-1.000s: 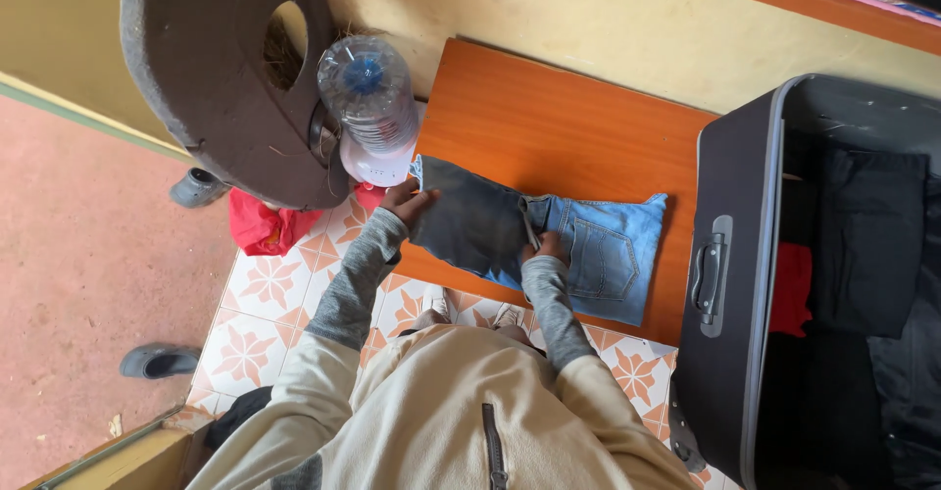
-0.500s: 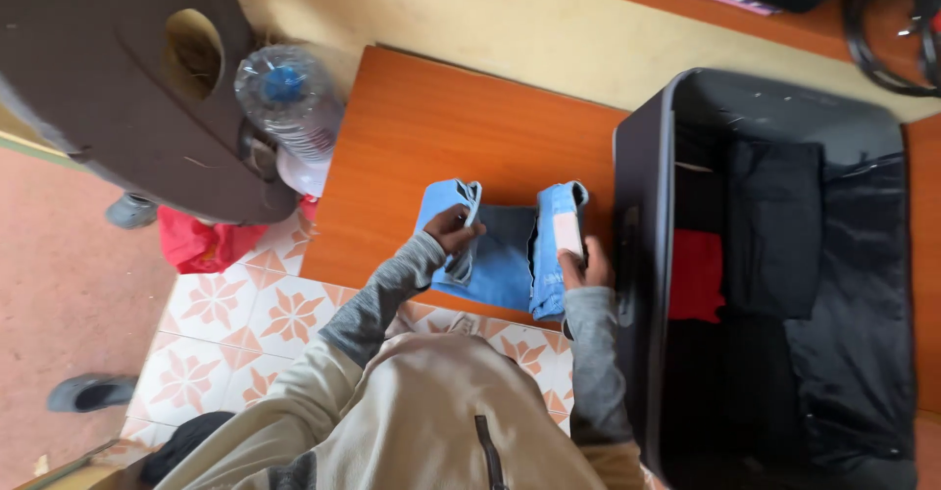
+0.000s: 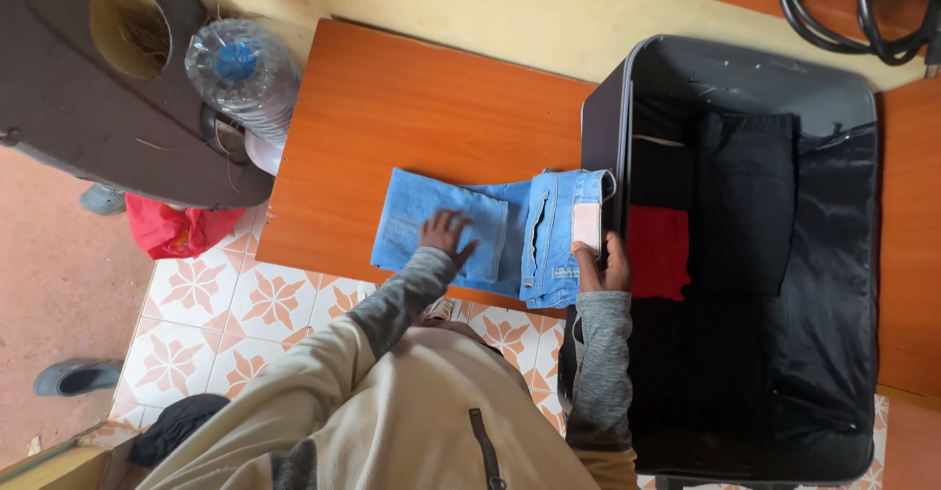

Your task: Fold a pair of jeans and place them in a suitcase.

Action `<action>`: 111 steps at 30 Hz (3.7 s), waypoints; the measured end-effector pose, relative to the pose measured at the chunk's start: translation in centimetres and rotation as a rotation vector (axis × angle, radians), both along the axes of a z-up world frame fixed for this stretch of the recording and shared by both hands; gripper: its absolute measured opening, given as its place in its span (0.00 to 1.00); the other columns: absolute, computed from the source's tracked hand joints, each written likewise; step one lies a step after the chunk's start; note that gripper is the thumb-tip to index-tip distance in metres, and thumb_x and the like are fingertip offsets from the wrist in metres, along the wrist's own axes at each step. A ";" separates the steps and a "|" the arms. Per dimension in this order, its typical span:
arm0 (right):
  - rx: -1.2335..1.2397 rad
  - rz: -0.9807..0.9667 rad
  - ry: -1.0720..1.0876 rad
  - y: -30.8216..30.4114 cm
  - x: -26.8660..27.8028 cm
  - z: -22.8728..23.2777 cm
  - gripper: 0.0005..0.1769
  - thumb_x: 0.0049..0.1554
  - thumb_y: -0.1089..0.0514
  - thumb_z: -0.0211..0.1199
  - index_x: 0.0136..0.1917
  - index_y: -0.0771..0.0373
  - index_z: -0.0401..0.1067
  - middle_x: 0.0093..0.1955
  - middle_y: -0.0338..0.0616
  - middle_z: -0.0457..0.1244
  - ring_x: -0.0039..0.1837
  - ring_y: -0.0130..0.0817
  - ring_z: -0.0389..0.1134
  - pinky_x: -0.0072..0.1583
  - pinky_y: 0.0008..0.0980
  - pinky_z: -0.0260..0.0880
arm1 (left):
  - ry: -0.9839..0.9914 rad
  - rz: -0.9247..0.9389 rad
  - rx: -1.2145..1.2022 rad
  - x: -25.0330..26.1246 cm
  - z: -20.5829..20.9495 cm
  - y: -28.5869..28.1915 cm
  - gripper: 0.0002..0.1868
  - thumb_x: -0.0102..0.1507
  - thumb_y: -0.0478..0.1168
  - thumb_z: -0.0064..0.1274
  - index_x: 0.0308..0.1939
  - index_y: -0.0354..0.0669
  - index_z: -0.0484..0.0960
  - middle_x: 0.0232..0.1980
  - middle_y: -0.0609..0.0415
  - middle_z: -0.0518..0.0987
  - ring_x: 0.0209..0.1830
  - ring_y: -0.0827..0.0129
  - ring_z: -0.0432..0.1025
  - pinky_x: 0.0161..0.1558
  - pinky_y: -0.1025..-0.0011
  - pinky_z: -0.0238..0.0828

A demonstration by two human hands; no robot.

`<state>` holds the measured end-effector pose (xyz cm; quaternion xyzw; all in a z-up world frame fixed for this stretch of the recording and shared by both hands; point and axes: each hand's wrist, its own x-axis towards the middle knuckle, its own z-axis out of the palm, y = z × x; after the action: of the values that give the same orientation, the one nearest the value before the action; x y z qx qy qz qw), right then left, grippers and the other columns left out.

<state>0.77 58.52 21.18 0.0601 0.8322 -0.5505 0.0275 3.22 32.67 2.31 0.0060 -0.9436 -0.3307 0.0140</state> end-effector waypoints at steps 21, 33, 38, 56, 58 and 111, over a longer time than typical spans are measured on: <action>-0.240 0.700 -0.055 -16.9 4.0 -0.1 0.20 0.62 0.52 0.63 0.63 0.63 0.69 0.53 0.43 0.71 0.55 0.30 0.72 0.59 0.33 0.73 | -0.193 0.081 -0.774 1.3 -2.1 -9.6 0.51 0.62 0.66 0.46 0.82 0.52 0.45 0.85 0.50 0.42 0.83 0.57 0.37 0.73 0.44 0.30; -0.025 0.754 -0.157 -15.6 4.7 -7.3 0.20 0.60 0.51 0.65 0.62 0.62 0.72 0.55 0.45 0.72 0.58 0.33 0.74 0.60 0.34 0.74 | -0.064 0.348 1.793 0.4 -16.6 -12.4 0.18 0.80 0.50 0.38 0.59 0.39 0.72 0.52 0.50 0.76 0.53 0.58 0.65 0.60 0.59 0.62; 0.476 0.464 0.285 -11.5 3.9 -13.6 0.33 0.52 0.46 0.73 0.64 0.65 0.68 0.62 0.55 0.63 0.63 0.53 0.65 0.63 0.49 0.65 | -0.033 0.390 0.381 1.8 -6.1 -12.1 0.20 0.71 0.52 0.54 0.38 0.37 0.79 0.44 0.44 0.79 0.52 0.49 0.72 0.58 0.57 0.69; 0.122 -0.060 0.233 -8.4 4.0 -28.4 0.36 0.51 0.50 0.77 0.67 0.61 0.67 0.59 0.48 0.63 0.52 0.36 0.66 0.56 0.34 0.70 | 0.232 0.323 -0.117 -0.3 5.4 -11.2 0.39 0.57 0.42 0.63 0.71 0.49 0.68 0.72 0.40 0.65 0.70 0.41 0.58 0.70 0.46 0.53; 0.155 -0.166 0.192 -6.2 1.7 -29.2 0.38 0.50 0.49 0.78 0.68 0.63 0.65 0.59 0.47 0.63 0.53 0.36 0.66 0.55 0.35 0.70 | 0.216 0.187 -0.145 -2.0 3.3 -9.1 0.37 0.59 0.46 0.61 0.72 0.49 0.67 0.71 0.42 0.66 0.71 0.43 0.58 0.71 0.44 0.51; -0.237 0.022 -0.363 -5.0 -1.3 -23.7 0.37 0.47 0.43 0.77 0.61 0.67 0.71 0.56 0.49 0.70 0.58 0.39 0.71 0.62 0.38 0.69 | 0.122 -0.105 -0.254 -4.2 1.4 -10.1 0.30 0.65 0.67 0.45 0.61 0.54 0.78 0.65 0.52 0.74 0.72 0.53 0.61 0.72 0.40 0.43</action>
<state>-0.48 53.56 -2.51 0.1454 0.7435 -0.6245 0.1899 -1.01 22.57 3.72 -0.0651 -0.9743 -0.2084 0.0547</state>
